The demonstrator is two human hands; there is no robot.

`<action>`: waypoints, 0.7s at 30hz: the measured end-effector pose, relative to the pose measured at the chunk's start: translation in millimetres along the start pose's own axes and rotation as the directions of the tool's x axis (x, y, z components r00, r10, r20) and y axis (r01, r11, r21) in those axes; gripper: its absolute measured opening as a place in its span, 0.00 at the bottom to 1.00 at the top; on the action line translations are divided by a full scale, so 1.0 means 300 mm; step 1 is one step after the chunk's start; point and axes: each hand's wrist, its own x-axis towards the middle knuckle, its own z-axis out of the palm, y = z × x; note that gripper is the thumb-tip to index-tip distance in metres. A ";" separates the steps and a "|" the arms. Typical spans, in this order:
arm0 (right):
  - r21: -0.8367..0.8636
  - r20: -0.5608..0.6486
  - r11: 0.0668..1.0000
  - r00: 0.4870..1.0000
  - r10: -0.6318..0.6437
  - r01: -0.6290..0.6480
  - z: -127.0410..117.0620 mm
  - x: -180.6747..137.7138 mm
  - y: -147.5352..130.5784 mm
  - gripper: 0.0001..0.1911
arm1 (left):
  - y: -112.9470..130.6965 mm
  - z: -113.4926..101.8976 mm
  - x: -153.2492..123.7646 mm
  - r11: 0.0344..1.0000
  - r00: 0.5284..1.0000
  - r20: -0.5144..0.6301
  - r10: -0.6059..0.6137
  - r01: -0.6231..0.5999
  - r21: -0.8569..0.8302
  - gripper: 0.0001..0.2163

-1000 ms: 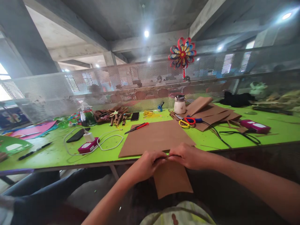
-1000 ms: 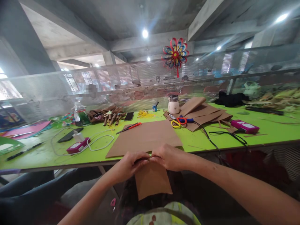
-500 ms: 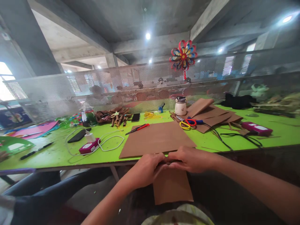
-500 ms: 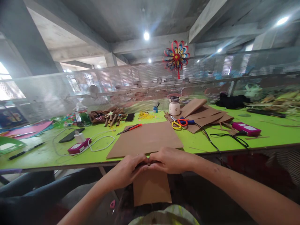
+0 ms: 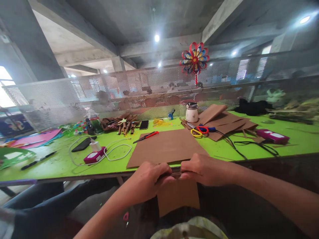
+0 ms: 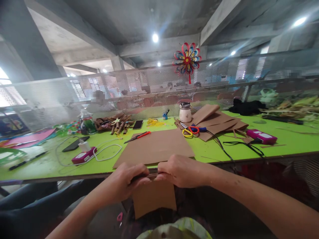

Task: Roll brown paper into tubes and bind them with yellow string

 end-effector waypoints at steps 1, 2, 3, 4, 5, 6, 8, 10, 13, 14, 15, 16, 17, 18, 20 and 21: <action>0.022 0.006 1.000 1.000 -0.008 0.008 -0.006 -0.004 -0.002 0.18 | -0.002 -0.004 -0.006 1.000 1.000 -0.007 -0.006 0.006 0.018 0.11; 0.047 0.016 0.999 1.000 -0.016 0.015 -0.012 -0.008 -0.003 0.16 | -0.003 -0.007 -0.011 0.999 1.000 -0.011 -0.011 0.011 0.032 0.12; 0.072 0.027 0.997 0.999 -0.022 0.020 -0.018 -0.013 -0.004 0.15 | -0.005 -0.009 -0.016 0.999 1.000 -0.010 -0.016 0.016 0.041 0.13; 0.090 0.037 0.996 0.999 -0.026 0.022 -0.023 -0.018 -0.005 0.15 | -0.006 -0.010 -0.021 0.999 1.000 -0.005 -0.022 0.022 0.043 0.14; 0.100 0.042 0.995 0.999 -0.025 0.020 -0.028 -0.023 -0.005 0.15 | -0.007 -0.010 -0.026 0.999 1.000 0.000 -0.028 0.028 0.042 0.14; 0.103 0.044 0.995 0.999 -0.019 0.014 -0.032 -0.027 -0.006 0.15 | -0.007 -0.009 -0.029 0.999 0.999 0.003 -0.035 0.035 0.037 0.14; 0.106 0.039 0.994 0.999 -0.010 0.006 -0.039 -0.031 -0.006 0.15 | -0.007 -0.005 -0.033 0.999 0.999 -0.001 -0.046 0.046 0.026 0.14; 0.133 0.042 0.991 0.999 -0.016 0.011 -0.046 -0.032 -0.006 0.16 | -0.009 -0.002 -0.035 0.998 0.998 -0.012 -0.058 0.058 0.005 0.14; 0.217 0.066 0.976 0.998 -0.025 0.010 -0.060 -0.033 -0.003 0.18 | -0.020 -0.005 -0.040 0.994 0.996 -0.007 -0.087 0.086 -0.067 0.13; 0.245 0.069 0.970 0.997 -0.026 0.008 -0.063 -0.034 0.000 0.18 | -0.026 -0.008 -0.044 0.991 0.996 0.001 -0.094 0.094 -0.096 0.12; 0.271 0.067 0.962 0.997 -0.028 0.009 -0.066 -0.037 0.005 0.18 | -0.032 -0.013 -0.048 0.987 0.995 0.012 -0.095 0.096 -0.128 0.12; 0.304 0.065 0.953 0.997 -0.032 0.010 -0.067 -0.039 0.012 0.18 | -0.037 -0.018 -0.052 0.982 0.995 0.021 -0.093 0.096 -0.161 0.12; 0.350 0.065 0.937 0.997 -0.035 0.010 -0.067 -0.041 0.021 0.17 | -0.043 -0.024 -0.055 0.976 0.996 0.025 -0.088 0.092 -0.198 0.12; 0.413 0.061 0.911 0.998 -0.036 0.008 -0.065 -0.041 0.031 0.17 | -0.047 -0.028 -0.058 0.965 0.996 0.022 -0.084 0.087 -0.247 0.12; 0.568 0.014 0.823 1.000 -0.015 0.004 -0.057 -0.034 0.053 0.18 | -0.054 -0.031 -0.058 0.909 0.996 0.014 -0.088 0.086 -0.408 0.12; 0.637 -0.029 0.770 1.000 0.004 0.015 -0.053 -0.027 0.060 0.19 | -0.056 -0.028 -0.055 0.853 0.996 0.013 -0.091 0.085 -0.515 0.12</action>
